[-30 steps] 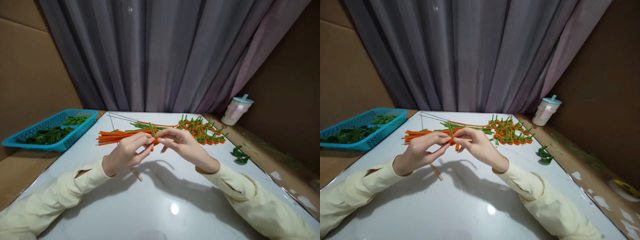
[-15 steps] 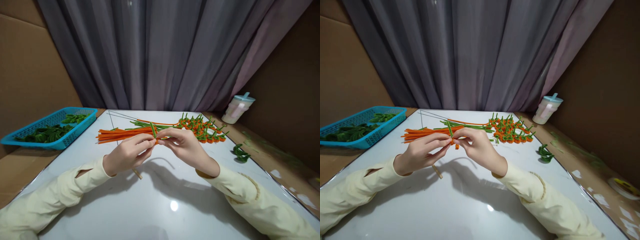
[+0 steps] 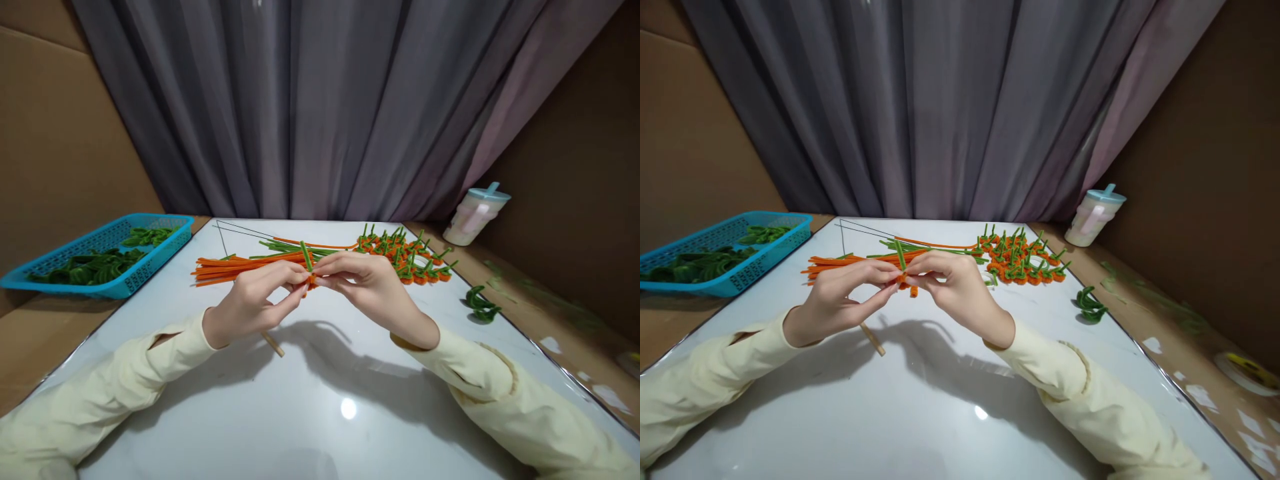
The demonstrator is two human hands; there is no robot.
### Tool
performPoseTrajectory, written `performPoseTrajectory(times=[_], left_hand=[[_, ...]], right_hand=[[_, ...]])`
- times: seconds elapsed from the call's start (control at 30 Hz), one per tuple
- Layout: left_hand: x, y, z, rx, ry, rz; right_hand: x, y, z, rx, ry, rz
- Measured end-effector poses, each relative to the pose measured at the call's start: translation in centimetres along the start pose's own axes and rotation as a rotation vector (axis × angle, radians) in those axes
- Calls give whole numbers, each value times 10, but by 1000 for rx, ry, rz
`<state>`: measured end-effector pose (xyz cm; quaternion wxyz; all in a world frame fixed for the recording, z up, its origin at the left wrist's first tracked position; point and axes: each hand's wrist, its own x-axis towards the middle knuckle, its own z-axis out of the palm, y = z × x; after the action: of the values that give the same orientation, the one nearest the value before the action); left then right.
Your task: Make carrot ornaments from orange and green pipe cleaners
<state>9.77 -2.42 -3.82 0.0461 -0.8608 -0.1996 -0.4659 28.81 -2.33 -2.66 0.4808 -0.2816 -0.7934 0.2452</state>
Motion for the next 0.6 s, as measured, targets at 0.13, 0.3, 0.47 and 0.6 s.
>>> performPoseTrajectory(times=[0.13,0.3,0.47,0.6], left_hand=[[0,-1,-1,-35,16,-39],[-1,0,-1,-58,16,-48],[-1,0,1,-67,17,-45],[0,0,2,-35,16,-1]], right_hand=[[1,-1,-2,-9,-4,13],[2,-3,-1,21,-11,30],[2,-3,1,46,-2,28],[0,0,4,80,16,69]])
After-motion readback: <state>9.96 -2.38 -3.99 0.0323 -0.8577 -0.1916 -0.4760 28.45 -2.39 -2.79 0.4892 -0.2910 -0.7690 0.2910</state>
